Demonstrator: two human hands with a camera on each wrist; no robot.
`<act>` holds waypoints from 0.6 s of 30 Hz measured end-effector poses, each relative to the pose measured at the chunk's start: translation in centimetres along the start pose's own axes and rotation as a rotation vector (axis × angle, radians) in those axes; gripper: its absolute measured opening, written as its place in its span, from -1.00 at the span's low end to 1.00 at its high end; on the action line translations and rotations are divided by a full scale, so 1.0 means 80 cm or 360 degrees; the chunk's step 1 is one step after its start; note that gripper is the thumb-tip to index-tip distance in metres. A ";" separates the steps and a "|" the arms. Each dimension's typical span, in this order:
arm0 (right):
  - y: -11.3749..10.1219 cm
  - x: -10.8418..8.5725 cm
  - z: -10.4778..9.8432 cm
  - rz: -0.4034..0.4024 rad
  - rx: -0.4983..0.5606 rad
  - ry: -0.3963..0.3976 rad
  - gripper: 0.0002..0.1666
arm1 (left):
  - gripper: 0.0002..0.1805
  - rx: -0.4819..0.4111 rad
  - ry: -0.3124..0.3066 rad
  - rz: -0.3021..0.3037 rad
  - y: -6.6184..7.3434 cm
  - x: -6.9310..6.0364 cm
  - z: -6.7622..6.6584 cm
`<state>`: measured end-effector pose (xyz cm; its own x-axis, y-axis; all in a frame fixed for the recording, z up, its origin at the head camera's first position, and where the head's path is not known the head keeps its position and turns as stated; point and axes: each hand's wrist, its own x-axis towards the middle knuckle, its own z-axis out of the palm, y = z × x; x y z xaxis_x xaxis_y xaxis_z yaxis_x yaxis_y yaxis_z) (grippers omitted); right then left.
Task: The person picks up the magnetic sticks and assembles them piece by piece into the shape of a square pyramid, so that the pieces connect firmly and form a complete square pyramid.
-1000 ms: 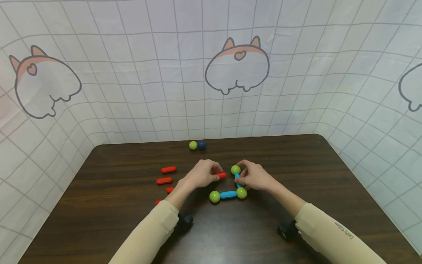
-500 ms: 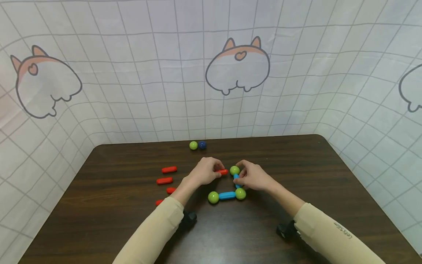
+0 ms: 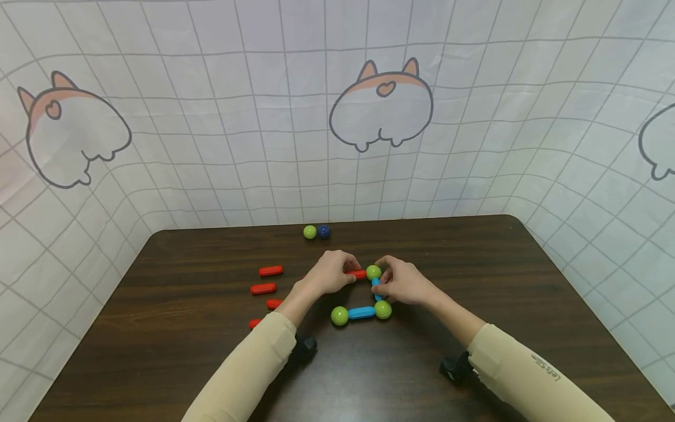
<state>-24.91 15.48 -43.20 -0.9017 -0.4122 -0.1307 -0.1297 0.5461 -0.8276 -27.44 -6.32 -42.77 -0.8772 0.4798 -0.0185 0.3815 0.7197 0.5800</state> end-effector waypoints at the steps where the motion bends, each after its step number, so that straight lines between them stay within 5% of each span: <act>1: 0.000 0.000 0.000 0.0003 0.0001 0.0003 -0.30 | -0.81 0.0000 0.0000 0.0001 -0.001 0.000 0.000; 12: -0.001 0.000 0.001 0.0023 -0.0002 0.0015 -0.31 | -0.80 -0.0070 -0.0005 -0.0030 -0.006 -0.002 -0.007; 18: -0.002 0.000 0.001 0.0024 -0.0010 0.0021 -0.31 | -0.82 -0.0165 0.0175 -0.0109 -0.017 -0.006 -0.027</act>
<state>-24.84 15.37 -43.07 -0.9090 -0.3942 -0.1357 -0.1186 0.5566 -0.8223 -28.18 -8.57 -41.81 -0.9288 0.3696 0.0253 0.2928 0.6906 0.6613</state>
